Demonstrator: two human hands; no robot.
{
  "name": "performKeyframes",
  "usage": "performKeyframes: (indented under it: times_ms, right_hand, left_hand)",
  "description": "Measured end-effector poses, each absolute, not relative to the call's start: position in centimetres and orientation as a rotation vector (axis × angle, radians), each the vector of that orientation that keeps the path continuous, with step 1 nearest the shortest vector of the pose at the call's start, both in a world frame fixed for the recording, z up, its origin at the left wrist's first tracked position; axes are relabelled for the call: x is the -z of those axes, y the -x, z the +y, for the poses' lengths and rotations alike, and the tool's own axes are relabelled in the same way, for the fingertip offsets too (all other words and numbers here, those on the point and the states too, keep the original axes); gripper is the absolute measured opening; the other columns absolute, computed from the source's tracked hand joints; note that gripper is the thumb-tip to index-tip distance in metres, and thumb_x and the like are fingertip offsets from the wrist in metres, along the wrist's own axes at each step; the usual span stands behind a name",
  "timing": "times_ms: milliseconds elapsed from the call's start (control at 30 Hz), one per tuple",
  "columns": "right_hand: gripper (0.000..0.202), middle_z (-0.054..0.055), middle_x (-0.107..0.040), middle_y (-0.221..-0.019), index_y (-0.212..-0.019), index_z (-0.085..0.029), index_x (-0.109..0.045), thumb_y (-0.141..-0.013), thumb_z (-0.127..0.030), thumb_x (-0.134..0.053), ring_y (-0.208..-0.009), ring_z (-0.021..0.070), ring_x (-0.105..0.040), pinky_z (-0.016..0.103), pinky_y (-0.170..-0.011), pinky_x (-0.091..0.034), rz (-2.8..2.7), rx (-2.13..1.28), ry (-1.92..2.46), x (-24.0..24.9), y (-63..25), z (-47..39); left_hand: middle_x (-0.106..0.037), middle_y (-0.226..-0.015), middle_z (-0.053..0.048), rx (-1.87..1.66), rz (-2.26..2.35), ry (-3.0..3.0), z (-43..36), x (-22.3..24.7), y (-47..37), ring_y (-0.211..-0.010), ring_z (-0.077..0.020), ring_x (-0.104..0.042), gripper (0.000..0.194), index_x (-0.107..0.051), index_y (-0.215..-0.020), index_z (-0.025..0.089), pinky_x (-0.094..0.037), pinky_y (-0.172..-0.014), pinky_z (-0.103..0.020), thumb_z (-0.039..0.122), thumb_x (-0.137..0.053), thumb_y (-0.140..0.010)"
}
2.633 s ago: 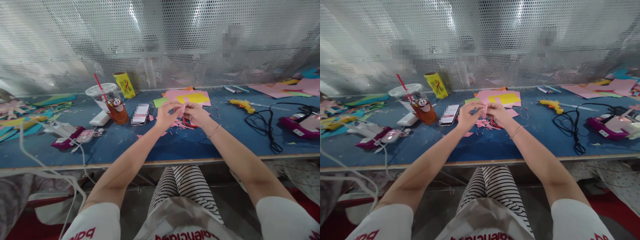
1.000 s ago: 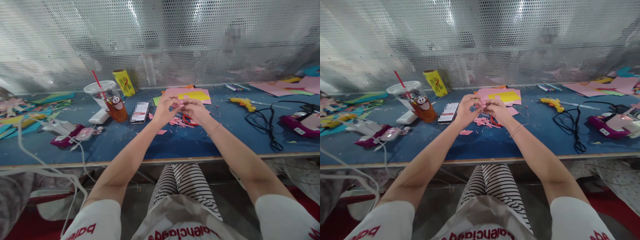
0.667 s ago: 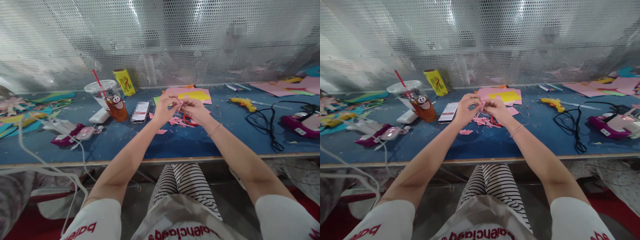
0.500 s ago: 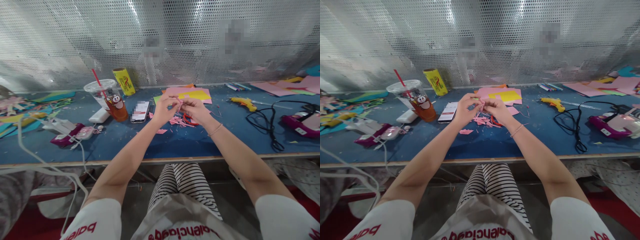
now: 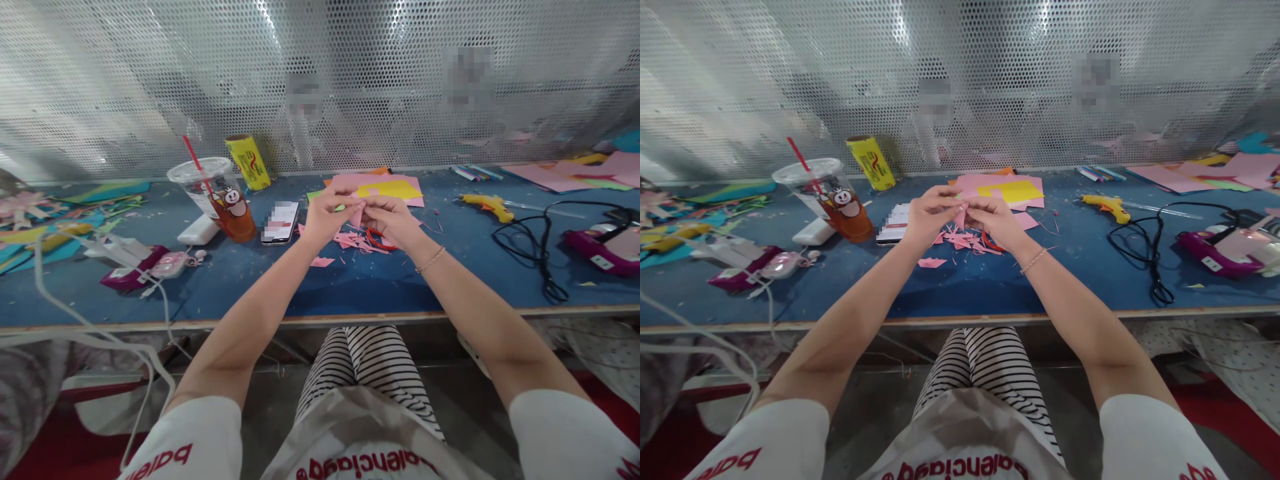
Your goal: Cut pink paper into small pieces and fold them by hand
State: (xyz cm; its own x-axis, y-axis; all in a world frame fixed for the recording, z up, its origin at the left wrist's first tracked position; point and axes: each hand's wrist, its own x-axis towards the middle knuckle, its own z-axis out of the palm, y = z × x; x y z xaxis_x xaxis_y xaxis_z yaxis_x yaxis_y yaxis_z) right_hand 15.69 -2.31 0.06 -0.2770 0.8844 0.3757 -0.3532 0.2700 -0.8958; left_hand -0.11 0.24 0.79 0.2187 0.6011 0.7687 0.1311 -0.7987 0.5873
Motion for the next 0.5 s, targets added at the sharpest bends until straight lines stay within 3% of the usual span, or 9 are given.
performKeyframes:
  times_ms: [167, 500]
  right_hand:
    - [0.027, 0.000, -0.068, -0.077, -0.085, -0.021, -0.069, -0.064, -0.036, -0.075, -0.068, 0.0115, -0.062, 0.029, -0.071, -0.054, -1.367, -1.296, 0.566, 0.29, -15.67, -1.92]
    - [0.025, -0.001, -0.066, -0.073, -0.082, -0.021, -0.067, -0.064, -0.036, -0.074, -0.069, 0.0119, -0.063, 0.028, -0.068, -0.054, -1.322, -1.304, 0.591, 0.05, -15.60, -2.01]
  left_hand:
    - [-0.063, -0.100, -0.003, -1.595, 0.652, -2.001, 0.56, -0.49, 0.16, -0.097, -0.0151, -0.061, 0.011, -0.070, -0.080, 0.026, -0.052, -0.079, -0.033, 0.031, -0.070, -0.070]
    - [-0.065, -0.100, -0.004, -1.526, 0.647, -2.085, -0.01, -1.10, 0.53, -0.097, -0.0148, -0.060, 0.011, -0.070, -0.084, 0.026, -0.051, -0.081, -0.032, 0.030, -0.066, -0.074]
